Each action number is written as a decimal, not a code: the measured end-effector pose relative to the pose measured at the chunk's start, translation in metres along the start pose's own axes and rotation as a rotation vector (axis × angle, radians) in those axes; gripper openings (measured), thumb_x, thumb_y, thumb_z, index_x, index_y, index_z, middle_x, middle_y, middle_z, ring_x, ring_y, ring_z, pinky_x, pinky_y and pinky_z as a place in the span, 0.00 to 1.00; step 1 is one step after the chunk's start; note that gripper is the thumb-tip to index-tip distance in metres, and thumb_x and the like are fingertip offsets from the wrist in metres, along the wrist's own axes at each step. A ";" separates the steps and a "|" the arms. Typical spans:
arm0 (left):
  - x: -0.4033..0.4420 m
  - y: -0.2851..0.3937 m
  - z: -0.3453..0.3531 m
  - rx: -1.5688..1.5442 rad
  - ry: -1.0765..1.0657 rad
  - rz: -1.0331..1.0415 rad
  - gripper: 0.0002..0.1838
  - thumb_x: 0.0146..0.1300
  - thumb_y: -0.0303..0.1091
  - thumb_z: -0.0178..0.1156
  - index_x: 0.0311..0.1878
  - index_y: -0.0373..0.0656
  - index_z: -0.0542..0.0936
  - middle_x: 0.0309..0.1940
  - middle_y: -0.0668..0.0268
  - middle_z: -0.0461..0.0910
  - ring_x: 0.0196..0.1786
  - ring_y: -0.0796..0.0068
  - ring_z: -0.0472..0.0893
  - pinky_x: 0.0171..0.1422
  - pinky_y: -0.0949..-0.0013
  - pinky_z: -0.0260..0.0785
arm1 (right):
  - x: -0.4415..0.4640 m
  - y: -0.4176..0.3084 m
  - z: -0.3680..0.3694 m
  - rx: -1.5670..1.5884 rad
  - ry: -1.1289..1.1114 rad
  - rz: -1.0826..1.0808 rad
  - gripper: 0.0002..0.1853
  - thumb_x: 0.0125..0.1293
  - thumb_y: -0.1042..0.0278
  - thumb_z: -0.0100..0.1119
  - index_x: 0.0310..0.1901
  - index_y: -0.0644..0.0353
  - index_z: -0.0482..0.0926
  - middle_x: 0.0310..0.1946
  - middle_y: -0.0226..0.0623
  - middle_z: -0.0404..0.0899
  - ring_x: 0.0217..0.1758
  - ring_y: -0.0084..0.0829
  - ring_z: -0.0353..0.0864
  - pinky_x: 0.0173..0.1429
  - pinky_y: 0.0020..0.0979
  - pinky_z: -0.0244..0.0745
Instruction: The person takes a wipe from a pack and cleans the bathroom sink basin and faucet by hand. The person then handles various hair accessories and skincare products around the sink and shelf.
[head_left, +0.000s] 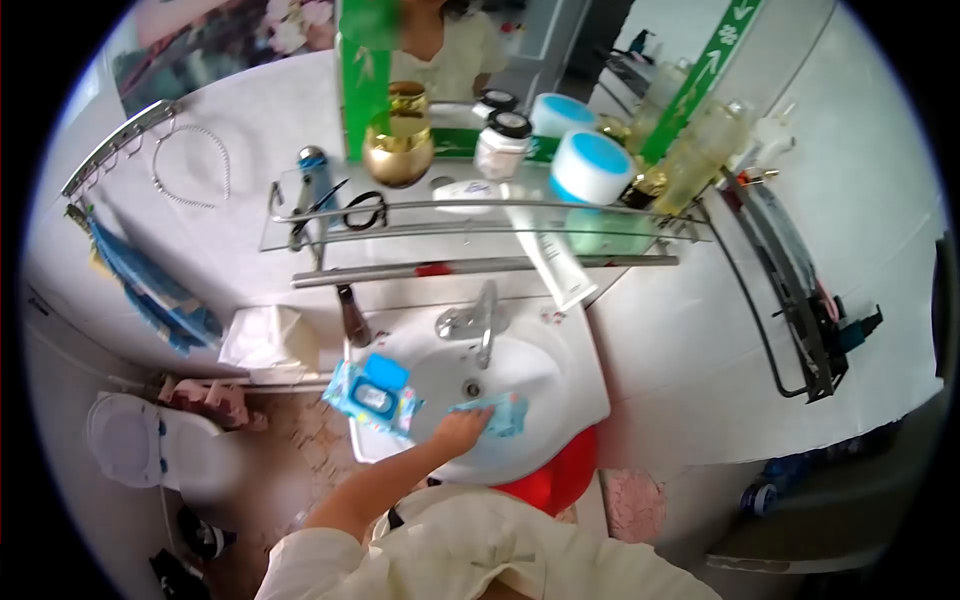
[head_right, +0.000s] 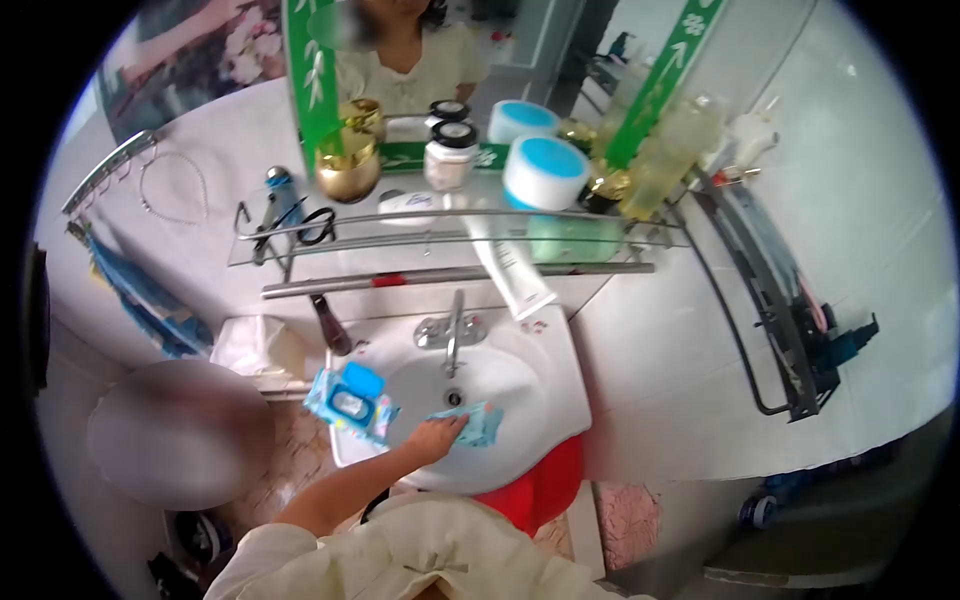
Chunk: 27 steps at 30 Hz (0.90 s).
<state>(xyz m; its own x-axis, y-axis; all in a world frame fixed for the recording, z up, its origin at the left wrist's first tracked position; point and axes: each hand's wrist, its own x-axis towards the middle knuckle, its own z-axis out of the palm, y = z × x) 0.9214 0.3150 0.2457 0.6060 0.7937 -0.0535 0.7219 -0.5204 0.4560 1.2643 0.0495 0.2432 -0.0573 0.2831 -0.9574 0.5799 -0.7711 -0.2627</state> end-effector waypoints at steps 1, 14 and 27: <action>-0.011 0.008 -0.018 0.002 -0.017 -0.019 0.28 0.58 0.28 0.48 0.64 0.45 0.64 0.46 0.57 0.78 0.44 0.57 0.81 0.45 0.55 0.73 | -0.001 0.001 0.000 -0.015 -0.015 0.020 0.23 0.58 0.65 0.58 0.54 0.64 0.70 0.43 0.49 0.78 0.47 0.45 0.78 0.51 0.44 0.73; -0.117 0.027 -0.206 -1.227 0.442 -0.444 0.11 0.68 0.35 0.53 0.42 0.36 0.76 0.27 0.68 0.75 0.30 0.77 0.74 0.36 0.68 0.69 | -0.099 -0.251 0.004 -0.238 0.598 -0.865 0.24 0.61 0.67 0.58 0.59 0.63 0.66 0.48 0.45 0.76 0.53 0.38 0.76 0.54 0.36 0.72; -0.134 0.004 -0.242 -2.037 0.452 -0.452 0.17 0.62 0.33 0.59 0.53 0.40 0.71 0.47 0.65 0.77 0.51 0.71 0.75 0.58 0.64 0.65 | -0.139 -0.402 0.094 0.835 -0.149 -0.962 0.24 0.63 0.67 0.58 0.59 0.66 0.67 0.50 0.34 0.75 0.54 0.24 0.73 0.59 0.31 0.65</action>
<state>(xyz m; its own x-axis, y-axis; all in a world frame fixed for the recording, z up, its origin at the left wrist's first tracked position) 0.7627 0.2830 0.4695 0.2134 0.8976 -0.3858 -0.7083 0.4141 0.5717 0.9627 0.2664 0.4707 -0.2886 0.8983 -0.3313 -0.4256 -0.4303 -0.7961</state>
